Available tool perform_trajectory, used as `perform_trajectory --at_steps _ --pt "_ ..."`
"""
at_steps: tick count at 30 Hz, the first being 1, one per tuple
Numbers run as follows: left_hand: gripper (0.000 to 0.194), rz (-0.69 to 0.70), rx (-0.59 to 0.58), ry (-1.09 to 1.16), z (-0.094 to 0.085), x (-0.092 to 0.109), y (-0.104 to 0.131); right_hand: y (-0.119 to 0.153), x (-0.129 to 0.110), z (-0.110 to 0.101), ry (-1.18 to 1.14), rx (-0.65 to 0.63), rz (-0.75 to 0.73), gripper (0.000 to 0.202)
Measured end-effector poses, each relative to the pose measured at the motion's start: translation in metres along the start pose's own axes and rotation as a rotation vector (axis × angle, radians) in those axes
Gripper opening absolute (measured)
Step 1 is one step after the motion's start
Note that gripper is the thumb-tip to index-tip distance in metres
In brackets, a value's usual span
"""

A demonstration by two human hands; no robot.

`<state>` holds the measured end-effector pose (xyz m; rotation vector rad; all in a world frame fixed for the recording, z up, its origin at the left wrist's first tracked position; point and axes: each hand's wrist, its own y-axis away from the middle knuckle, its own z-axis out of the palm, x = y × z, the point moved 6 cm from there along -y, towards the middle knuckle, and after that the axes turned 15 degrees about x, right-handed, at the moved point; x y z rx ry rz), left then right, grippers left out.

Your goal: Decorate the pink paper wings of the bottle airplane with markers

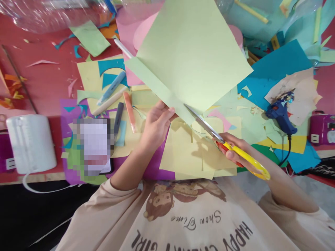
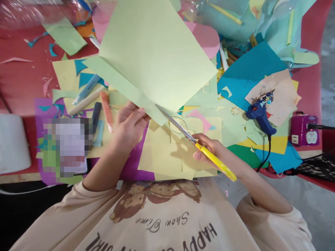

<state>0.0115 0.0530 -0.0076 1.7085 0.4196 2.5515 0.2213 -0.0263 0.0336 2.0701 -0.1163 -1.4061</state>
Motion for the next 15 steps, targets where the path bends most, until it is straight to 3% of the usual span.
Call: perform_trajectory --at_steps 6,15 --pt "0.022 0.005 0.013 0.017 0.0 0.001 -0.001 -0.006 0.017 0.006 -0.135 -0.005 0.029 0.052" --pt "0.017 0.001 0.074 -0.029 -0.008 -0.002 -0.004 -0.007 0.023 0.009 -0.19 0.017 0.085 0.051"
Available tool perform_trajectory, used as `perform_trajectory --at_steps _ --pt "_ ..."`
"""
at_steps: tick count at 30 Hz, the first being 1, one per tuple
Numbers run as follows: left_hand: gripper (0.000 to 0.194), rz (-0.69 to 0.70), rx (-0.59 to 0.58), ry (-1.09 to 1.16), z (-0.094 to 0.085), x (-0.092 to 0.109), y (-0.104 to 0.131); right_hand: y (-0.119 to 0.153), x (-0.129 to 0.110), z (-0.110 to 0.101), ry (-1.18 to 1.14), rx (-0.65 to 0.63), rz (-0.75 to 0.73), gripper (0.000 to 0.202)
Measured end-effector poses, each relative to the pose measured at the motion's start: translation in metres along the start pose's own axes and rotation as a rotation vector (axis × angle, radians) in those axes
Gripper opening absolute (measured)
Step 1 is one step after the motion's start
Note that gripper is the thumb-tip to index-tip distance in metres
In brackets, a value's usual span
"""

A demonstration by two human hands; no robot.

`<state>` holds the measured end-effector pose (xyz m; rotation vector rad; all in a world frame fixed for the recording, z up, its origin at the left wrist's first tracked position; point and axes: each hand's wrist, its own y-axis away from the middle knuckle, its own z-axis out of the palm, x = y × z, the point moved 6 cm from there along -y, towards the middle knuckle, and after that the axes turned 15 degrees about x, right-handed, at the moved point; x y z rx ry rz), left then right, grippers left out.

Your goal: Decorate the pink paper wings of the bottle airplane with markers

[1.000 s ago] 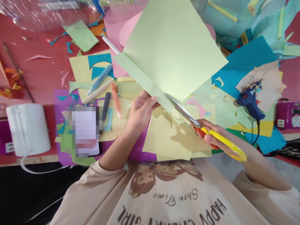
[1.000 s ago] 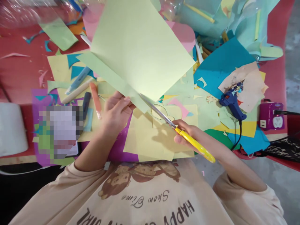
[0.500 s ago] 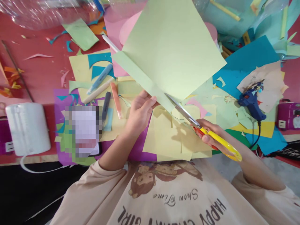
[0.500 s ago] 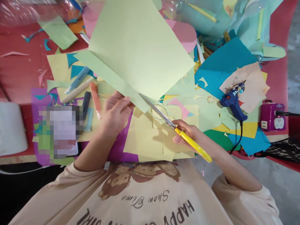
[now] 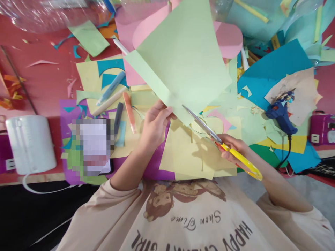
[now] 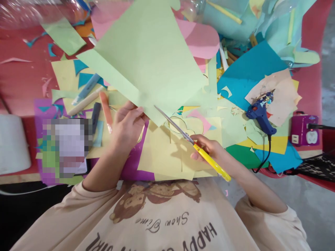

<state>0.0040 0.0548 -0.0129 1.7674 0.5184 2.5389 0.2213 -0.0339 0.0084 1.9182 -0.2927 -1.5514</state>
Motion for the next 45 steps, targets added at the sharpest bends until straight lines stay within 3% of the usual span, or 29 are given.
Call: perform_trajectory --at_steps 7,17,25,33,45 --pt "0.01 0.066 0.052 -0.131 -0.003 0.003 -0.002 0.009 -0.014 -0.004 0.101 -0.031 -0.082 0.06" --pt "0.025 0.116 -0.048 -0.129 0.005 0.006 0.007 0.015 -0.032 -0.003 0.213 -0.012 -0.051 0.063" --pt "0.024 0.129 -0.086 -0.139 0.009 0.005 0.011 0.007 -0.021 0.004 0.067 -0.09 -0.035 0.071" --pt "0.024 0.13 -0.089 -0.134 0.01 0.006 0.012 0.002 -0.009 0.006 -0.071 -0.057 -0.018 0.071" --pt "0.026 0.136 -0.08 -0.161 0.008 0.005 0.011 0.004 -0.015 0.008 -0.05 -0.006 0.015 0.076"
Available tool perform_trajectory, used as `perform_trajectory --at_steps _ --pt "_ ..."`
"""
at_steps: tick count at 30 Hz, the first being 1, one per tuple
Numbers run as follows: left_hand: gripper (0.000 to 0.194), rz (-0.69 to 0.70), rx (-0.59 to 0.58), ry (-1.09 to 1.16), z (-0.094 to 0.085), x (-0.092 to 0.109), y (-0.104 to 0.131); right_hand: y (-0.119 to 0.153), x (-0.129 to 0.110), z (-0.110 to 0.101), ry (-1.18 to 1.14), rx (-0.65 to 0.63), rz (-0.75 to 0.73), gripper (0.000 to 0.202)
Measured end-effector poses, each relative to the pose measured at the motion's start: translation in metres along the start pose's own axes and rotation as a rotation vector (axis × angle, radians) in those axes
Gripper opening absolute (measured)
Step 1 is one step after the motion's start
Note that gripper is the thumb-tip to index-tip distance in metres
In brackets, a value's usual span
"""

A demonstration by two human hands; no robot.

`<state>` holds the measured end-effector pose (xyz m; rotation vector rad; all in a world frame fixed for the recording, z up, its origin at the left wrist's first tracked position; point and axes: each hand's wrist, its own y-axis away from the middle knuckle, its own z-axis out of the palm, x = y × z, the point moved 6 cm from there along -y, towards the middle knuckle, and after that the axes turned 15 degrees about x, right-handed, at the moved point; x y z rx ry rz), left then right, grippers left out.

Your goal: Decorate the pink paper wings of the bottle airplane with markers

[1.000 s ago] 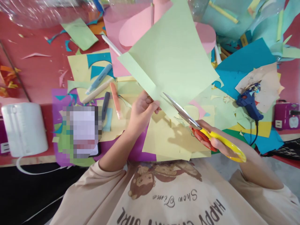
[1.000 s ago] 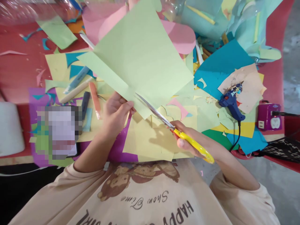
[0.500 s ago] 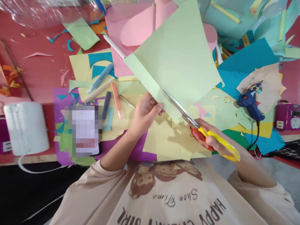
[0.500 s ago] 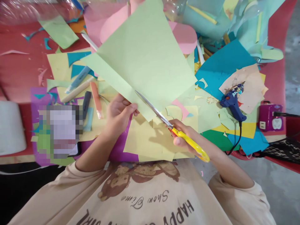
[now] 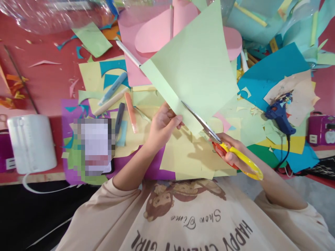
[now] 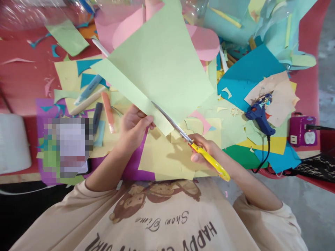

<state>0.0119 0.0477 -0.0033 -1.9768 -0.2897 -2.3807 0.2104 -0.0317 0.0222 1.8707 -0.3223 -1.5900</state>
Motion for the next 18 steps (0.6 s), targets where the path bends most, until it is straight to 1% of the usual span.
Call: perform_trajectory --at_steps 7,12,15,18 --pt "0.03 -0.001 -0.021 0.009 0.002 0.0 0.001 0.0 0.003 0.0 -0.005 0.013 -0.003 0.07" --pt "0.031 -0.039 -0.045 0.036 0.002 -0.001 0.0 0.001 0.005 -0.002 0.033 0.016 -0.017 0.062" --pt "0.027 -0.048 -0.057 0.061 0.001 -0.002 -0.001 0.002 0.005 -0.006 0.158 0.024 -0.044 0.059" --pt "0.029 -0.061 0.012 0.017 -0.004 -0.004 -0.004 0.006 0.003 -0.01 0.353 0.043 -0.064 0.052"
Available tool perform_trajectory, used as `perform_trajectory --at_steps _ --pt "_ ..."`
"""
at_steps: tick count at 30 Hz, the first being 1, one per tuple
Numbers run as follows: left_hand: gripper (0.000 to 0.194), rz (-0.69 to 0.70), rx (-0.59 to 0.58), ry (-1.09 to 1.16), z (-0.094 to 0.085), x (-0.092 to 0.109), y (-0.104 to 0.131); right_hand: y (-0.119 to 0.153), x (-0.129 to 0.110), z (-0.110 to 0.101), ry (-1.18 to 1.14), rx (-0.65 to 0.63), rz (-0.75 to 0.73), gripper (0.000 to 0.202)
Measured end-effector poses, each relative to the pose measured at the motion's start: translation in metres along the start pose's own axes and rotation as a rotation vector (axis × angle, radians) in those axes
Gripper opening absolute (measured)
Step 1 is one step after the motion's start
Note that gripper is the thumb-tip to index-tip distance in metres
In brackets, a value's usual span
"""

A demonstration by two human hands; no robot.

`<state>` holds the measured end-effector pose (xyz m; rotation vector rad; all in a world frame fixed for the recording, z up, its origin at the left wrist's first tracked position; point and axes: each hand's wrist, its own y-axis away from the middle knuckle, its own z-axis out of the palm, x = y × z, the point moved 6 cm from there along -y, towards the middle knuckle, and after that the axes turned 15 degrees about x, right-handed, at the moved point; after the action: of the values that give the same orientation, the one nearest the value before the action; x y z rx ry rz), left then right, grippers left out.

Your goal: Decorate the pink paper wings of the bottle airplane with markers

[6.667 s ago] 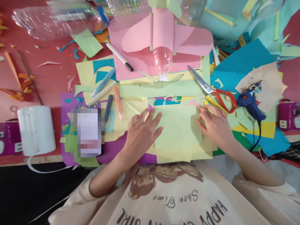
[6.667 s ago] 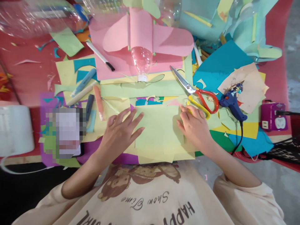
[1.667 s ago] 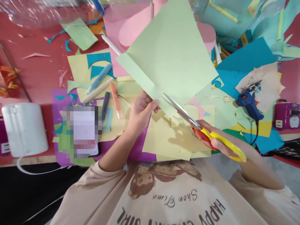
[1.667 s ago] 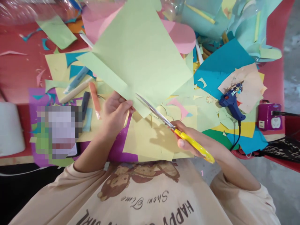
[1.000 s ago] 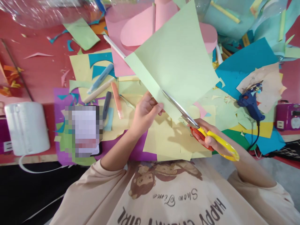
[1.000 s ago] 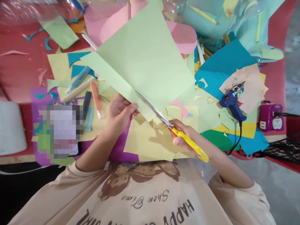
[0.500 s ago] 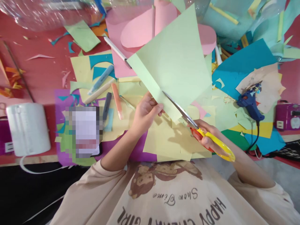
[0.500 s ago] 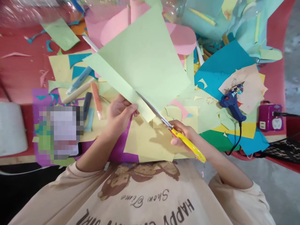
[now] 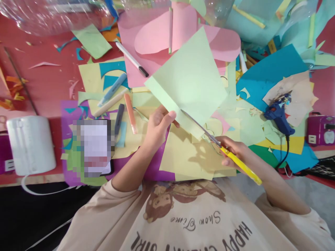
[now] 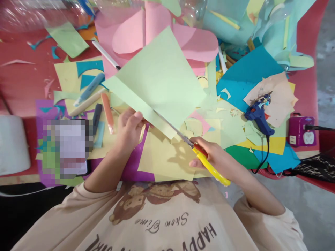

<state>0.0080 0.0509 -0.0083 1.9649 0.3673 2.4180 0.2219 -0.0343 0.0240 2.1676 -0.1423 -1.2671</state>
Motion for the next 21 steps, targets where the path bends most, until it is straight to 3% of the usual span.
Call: perform_trajectory --at_steps 5,10,14,21 --pt "0.025 -0.027 0.075 -0.068 -0.002 -0.001 -0.002 0.005 -0.005 -0.009 0.175 -0.014 -0.096 0.047" --pt "0.022 -0.015 0.072 -0.104 -0.001 0.002 0.0 0.008 -0.008 -0.013 0.116 -0.062 -0.252 0.055" --pt "0.02 0.01 0.069 -0.083 -0.003 0.002 0.0 0.007 -0.005 -0.014 0.045 -0.07 -0.167 0.071" --pt "0.018 0.018 0.024 -0.026 -0.001 0.001 0.002 0.002 0.003 -0.01 -0.081 -0.077 -0.091 0.073"
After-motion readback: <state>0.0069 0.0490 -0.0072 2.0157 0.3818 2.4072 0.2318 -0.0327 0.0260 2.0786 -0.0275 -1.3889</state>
